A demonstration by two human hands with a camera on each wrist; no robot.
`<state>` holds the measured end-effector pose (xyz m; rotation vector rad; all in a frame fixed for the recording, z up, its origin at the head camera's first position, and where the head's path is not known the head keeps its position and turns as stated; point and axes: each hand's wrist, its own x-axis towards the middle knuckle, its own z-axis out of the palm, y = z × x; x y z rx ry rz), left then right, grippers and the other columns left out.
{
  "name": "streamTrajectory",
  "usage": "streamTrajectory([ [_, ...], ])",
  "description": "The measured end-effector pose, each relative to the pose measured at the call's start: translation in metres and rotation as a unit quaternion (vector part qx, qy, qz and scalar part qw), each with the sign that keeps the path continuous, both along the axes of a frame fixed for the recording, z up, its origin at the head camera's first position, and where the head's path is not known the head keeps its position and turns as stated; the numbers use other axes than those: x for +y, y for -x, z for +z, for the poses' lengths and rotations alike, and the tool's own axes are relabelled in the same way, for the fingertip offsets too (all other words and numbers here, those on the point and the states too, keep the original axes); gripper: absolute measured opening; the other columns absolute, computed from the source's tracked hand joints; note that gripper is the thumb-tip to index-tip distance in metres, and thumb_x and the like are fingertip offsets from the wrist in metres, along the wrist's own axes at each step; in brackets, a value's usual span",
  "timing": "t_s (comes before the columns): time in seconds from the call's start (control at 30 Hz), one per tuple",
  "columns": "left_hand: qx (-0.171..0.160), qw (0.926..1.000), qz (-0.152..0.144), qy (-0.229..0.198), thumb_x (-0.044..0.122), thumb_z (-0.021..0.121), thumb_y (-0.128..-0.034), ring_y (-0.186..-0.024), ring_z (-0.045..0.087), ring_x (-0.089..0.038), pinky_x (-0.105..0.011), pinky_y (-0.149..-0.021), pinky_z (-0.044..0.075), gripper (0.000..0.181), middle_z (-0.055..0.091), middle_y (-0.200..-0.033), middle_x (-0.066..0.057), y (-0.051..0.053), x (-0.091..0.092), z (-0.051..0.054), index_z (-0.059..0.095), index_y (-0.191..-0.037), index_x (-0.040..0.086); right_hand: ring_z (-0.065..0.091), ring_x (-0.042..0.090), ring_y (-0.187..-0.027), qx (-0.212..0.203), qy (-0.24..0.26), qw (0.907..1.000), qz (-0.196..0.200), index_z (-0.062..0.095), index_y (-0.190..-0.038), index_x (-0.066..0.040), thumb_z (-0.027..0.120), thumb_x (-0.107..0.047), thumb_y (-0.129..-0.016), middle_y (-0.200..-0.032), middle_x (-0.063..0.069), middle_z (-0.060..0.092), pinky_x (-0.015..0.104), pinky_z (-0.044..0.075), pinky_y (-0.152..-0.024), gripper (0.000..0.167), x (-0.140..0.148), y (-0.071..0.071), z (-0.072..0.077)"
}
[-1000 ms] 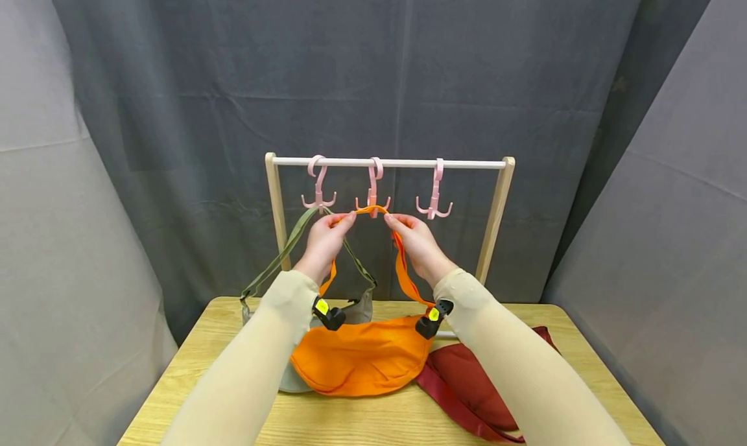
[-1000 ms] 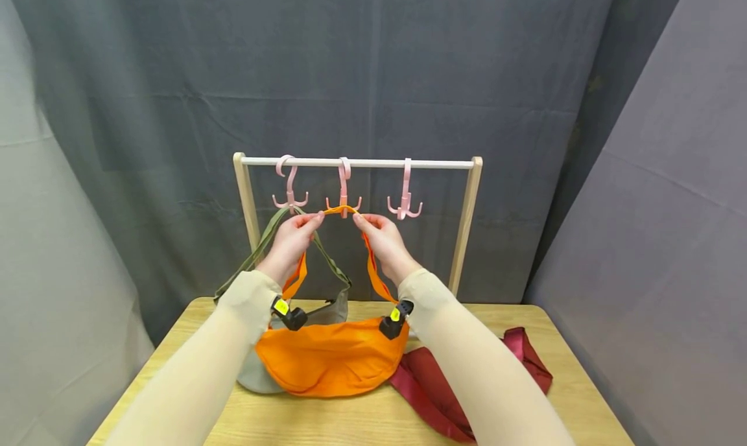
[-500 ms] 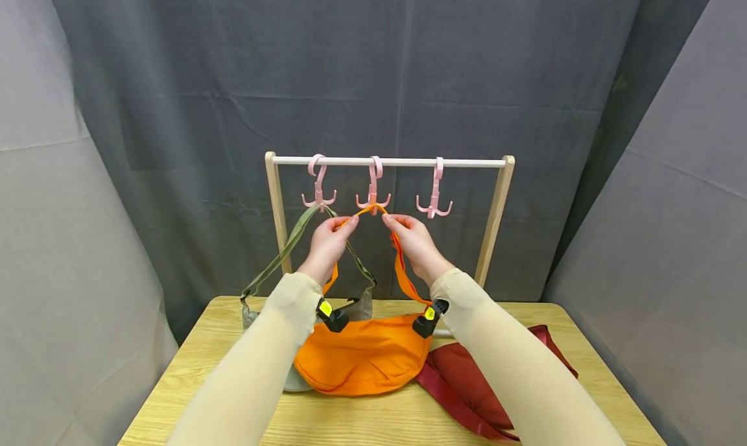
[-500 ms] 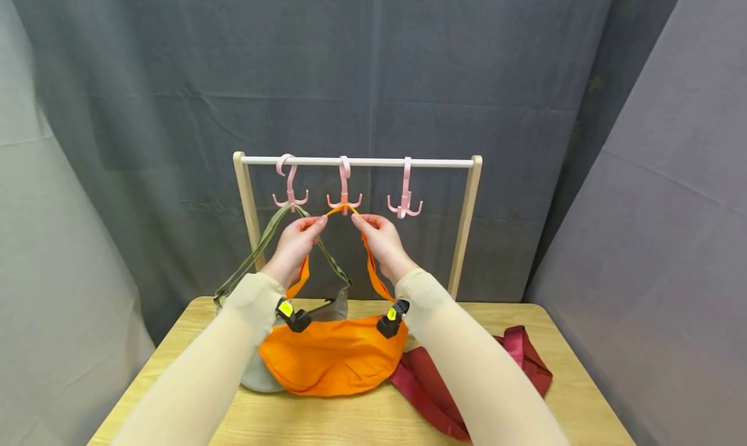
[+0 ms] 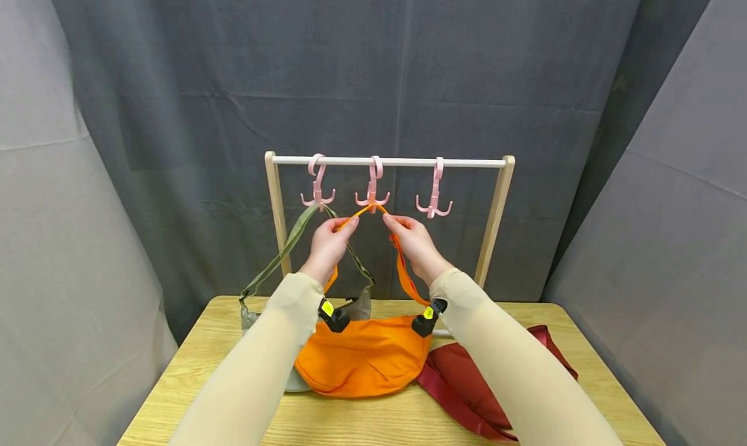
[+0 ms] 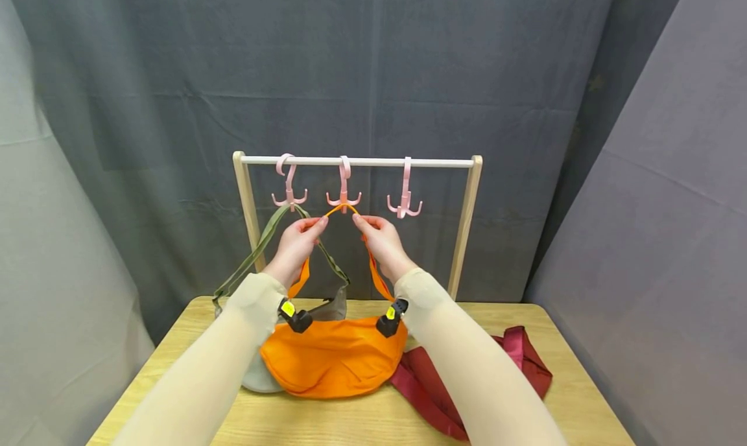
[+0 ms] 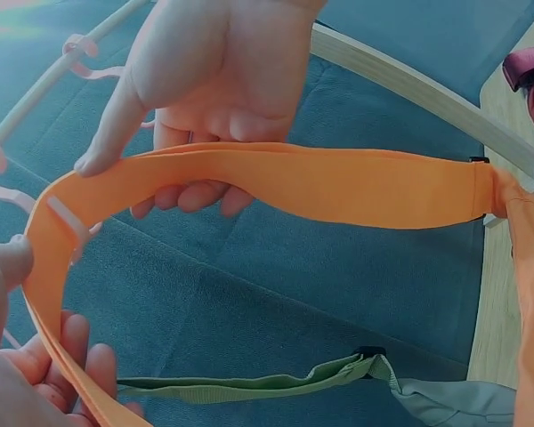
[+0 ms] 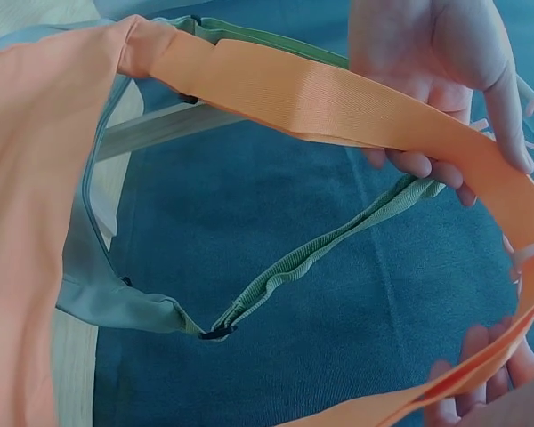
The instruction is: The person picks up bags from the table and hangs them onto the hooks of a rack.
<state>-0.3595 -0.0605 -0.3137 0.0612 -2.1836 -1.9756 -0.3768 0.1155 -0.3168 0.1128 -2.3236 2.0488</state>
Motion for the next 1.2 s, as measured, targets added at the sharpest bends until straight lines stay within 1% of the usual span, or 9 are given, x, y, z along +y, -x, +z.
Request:
streamTrajectory([
  [0.07, -0.001, 1.0000, 0.004, 0.000, 0.034, 0.070, -0.0988, -0.117, 0.058, -0.030, -0.044, -0.108, 0.046, 0.046, 0.064, -0.132, -0.017, 0.000, 0.000, 0.000, 0.066, -0.130, 0.001, 0.055, 0.031, -0.114, -0.002, 0.002, 1.0000, -0.003, 0.057, -0.144, -0.003, 0.061, -0.039, -0.104, -0.138, 0.018, 0.055, 0.048, 0.044, -0.114, 0.054, -0.001, 0.000, 0.001],
  [0.17, -0.004, 1.0000, 0.008, -0.002, 0.034, 0.070, -0.0988, -0.118, 0.058, -0.031, -0.045, -0.109, 0.046, 0.046, 0.064, -0.131, -0.018, 0.001, 0.000, 0.000, 0.066, -0.129, 0.000, 0.055, 0.032, -0.113, -0.004, 0.004, 1.0000, -0.006, 0.058, -0.143, -0.003, 0.060, -0.040, -0.104, -0.134, 0.017, 0.056, 0.049, 0.044, -0.113, 0.053, -0.004, 0.001, 0.002],
  [0.37, -0.009, 0.9999, 0.010, -0.008, 0.036, 0.070, -0.0991, -0.119, 0.058, -0.032, -0.046, -0.109, 0.046, 0.047, 0.063, -0.132, -0.018, 0.002, 0.000, -0.002, 0.066, -0.129, 0.000, 0.052, 0.041, -0.125, -0.005, 0.008, 0.9999, -0.007, 0.057, -0.143, -0.003, 0.059, -0.041, -0.105, -0.133, 0.015, 0.056, 0.048, 0.044, -0.113, 0.054, -0.007, 0.002, 0.004],
  [0.5, -0.009, 0.9998, 0.005, -0.014, 0.035, 0.069, -0.0997, -0.116, 0.059, -0.031, -0.043, -0.105, 0.048, 0.047, 0.063, -0.130, -0.018, 0.003, 0.001, -0.004, 0.065, -0.130, 0.001, 0.052, 0.042, -0.131, -0.009, -0.004, 0.9999, -0.008, 0.057, -0.144, -0.003, 0.059, -0.042, -0.104, -0.138, 0.017, 0.056, 0.048, 0.042, -0.115, 0.055, -0.006, 0.002, 0.004],
  [0.7, -0.006, 0.9998, -0.005, -0.019, 0.033, 0.069, -0.1001, -0.106, 0.059, -0.027, -0.038, -0.097, 0.049, 0.045, 0.064, -0.126, -0.017, 0.003, 0.000, -0.006, 0.064, -0.131, 0.000, 0.055, 0.037, -0.130, -0.011, -0.018, 0.9997, -0.010, 0.058, -0.143, -0.004, 0.060, -0.044, -0.103, -0.141, 0.018, 0.057, 0.048, 0.041, -0.116, 0.057, -0.005, 0.001, 0.003],
  [0.73, -0.007, 0.9998, -0.007, -0.019, 0.033, 0.068, -0.1002, -0.105, 0.058, -0.026, -0.038, -0.098, 0.049, 0.046, 0.063, -0.127, -0.017, 0.003, 0.000, -0.006, 0.063, -0.131, 0.000, 0.055, 0.037, -0.129, -0.012, -0.019, 0.9997, -0.010, 0.057, -0.143, -0.004, 0.060, -0.044, -0.103, -0.140, 0.018, 0.057, 0.047, 0.041, -0.116, 0.057, -0.005, 0.002, 0.002],
  [0.93, -0.007, 0.9998, -0.015, -0.007, 0.033, 0.067, -0.1012, -0.112, 0.060, -0.033, -0.043, -0.103, 0.049, 0.049, 0.062, -0.130, -0.020, -0.001, -0.001, -0.007, 0.059, -0.135, -0.002, 0.053, 0.035, -0.132, -0.025, -0.028, 0.9993, -0.006, 0.053, -0.147, -0.005, 0.058, -0.048, -0.104, -0.144, 0.017, 0.056, 0.047, 0.040, -0.118, 0.061, -0.004, 0.000, -0.001],
  [1.07, -0.003, 0.9999, -0.012, 0.001, 0.032, 0.067, -0.1013, -0.110, 0.060, -0.030, -0.043, -0.103, 0.050, 0.049, 0.063, -0.128, -0.021, -0.001, -0.002, -0.009, 0.059, -0.136, -0.002, 0.050, 0.036, -0.136, -0.032, -0.031, 0.9990, -0.007, 0.052, -0.148, -0.006, 0.058, -0.048, -0.104, -0.147, 0.017, 0.054, 0.048, 0.038, -0.120, 0.061, -0.003, 0.000, -0.003],
  [1.2, 0.001, 0.9999, -0.013, 0.009, 0.031, 0.067, -0.1016, -0.116, 0.059, -0.033, -0.045, -0.107, 0.048, 0.049, 0.062, -0.132, -0.021, -0.001, -0.002, -0.012, 0.059, -0.137, -0.002, 0.049, 0.035, -0.137, -0.031, -0.036, 0.9988, -0.009, 0.052, -0.148, -0.007, 0.059, -0.048, -0.103, -0.149, 0.015, 0.053, 0.049, 0.036, -0.121, 0.061, -0.002, 0.000, -0.004],
])
